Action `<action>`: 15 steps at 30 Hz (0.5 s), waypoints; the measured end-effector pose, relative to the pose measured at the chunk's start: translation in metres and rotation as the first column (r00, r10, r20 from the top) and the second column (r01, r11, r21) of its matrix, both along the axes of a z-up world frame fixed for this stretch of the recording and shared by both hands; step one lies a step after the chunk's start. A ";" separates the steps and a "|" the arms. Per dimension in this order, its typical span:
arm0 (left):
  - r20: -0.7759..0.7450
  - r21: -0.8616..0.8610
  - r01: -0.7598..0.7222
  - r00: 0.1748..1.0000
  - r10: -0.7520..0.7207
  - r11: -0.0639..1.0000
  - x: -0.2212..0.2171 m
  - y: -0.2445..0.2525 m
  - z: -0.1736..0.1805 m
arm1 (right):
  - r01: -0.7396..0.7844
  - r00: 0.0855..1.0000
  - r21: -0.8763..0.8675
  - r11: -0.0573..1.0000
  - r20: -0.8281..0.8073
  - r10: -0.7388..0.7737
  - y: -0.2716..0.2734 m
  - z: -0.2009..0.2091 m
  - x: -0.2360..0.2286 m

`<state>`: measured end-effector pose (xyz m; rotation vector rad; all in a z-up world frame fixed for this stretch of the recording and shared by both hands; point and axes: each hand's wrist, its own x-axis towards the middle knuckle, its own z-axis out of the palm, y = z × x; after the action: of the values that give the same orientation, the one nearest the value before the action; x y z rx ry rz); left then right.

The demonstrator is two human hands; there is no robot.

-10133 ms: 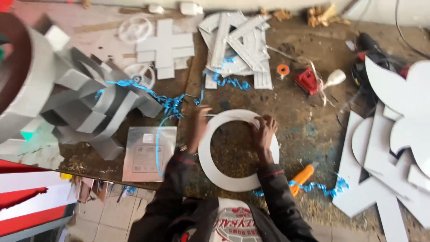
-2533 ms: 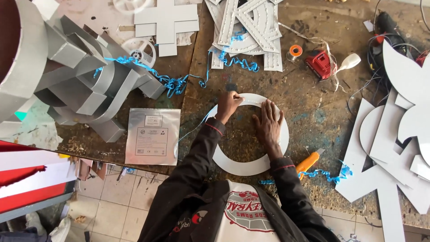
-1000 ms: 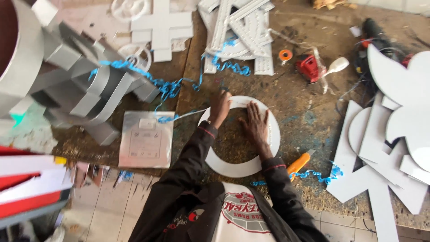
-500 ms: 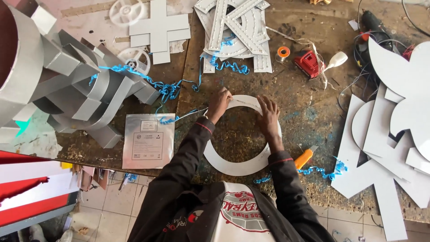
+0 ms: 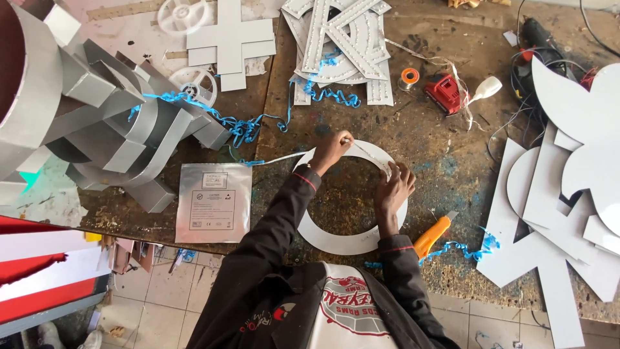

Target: The person assembles LED light strips onto white acrylic letter cutouts. They use a utility knife to cut the strips to size and then carefully place and press the strips onto the edges of the letters, including a 'Y' shape and a circular 'O' shape.

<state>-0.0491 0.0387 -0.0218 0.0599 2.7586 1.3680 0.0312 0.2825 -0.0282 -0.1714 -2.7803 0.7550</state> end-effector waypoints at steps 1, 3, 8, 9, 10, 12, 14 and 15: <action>0.003 0.000 0.001 1.000 -0.001 1.000 0.003 0.002 0.002 | 0.001 1.000 0.000 1.000 0.003 -0.001 -0.002 0.001 0.002; -0.018 -0.029 -0.024 1.000 0.024 0.999 0.004 0.005 0.009 | 0.034 0.999 -0.006 0.999 0.035 -0.034 -0.005 0.004 0.001; 0.031 0.111 -0.027 0.999 0.023 0.993 -0.016 -0.005 -0.017 | -0.102 0.995 -0.009 0.995 -0.023 0.102 -0.013 -0.007 -0.014; 0.038 0.132 -0.030 0.999 0.025 0.991 -0.008 -0.006 -0.003 | -0.188 0.976 -0.022 0.982 -0.119 0.184 -0.014 -0.013 -0.017; 0.039 0.132 -0.034 0.999 0.029 0.991 -0.010 -0.005 -0.009 | -0.191 0.975 -0.022 0.981 -0.117 0.188 -0.017 -0.020 -0.022; 0.061 0.038 -0.055 0.997 0.052 0.998 -0.015 -0.003 -0.020 | -0.311 0.930 0.019 0.950 -0.201 0.308 -0.023 -0.033 -0.034; 0.030 0.008 -0.074 0.997 0.074 0.997 -0.008 0.001 -0.014 | -0.340 0.923 0.088 0.936 -0.161 0.350 -0.040 -0.005 -0.017; 0.003 -0.023 -0.090 0.996 0.090 0.996 -0.005 0.003 -0.011 | -0.365 0.916 0.154 0.918 -0.116 0.384 -0.049 0.009 -0.009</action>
<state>-0.0539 0.0414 -0.0326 -0.0688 2.8051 1.3553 0.0220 0.2333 -0.0191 0.4389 -2.7393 0.6338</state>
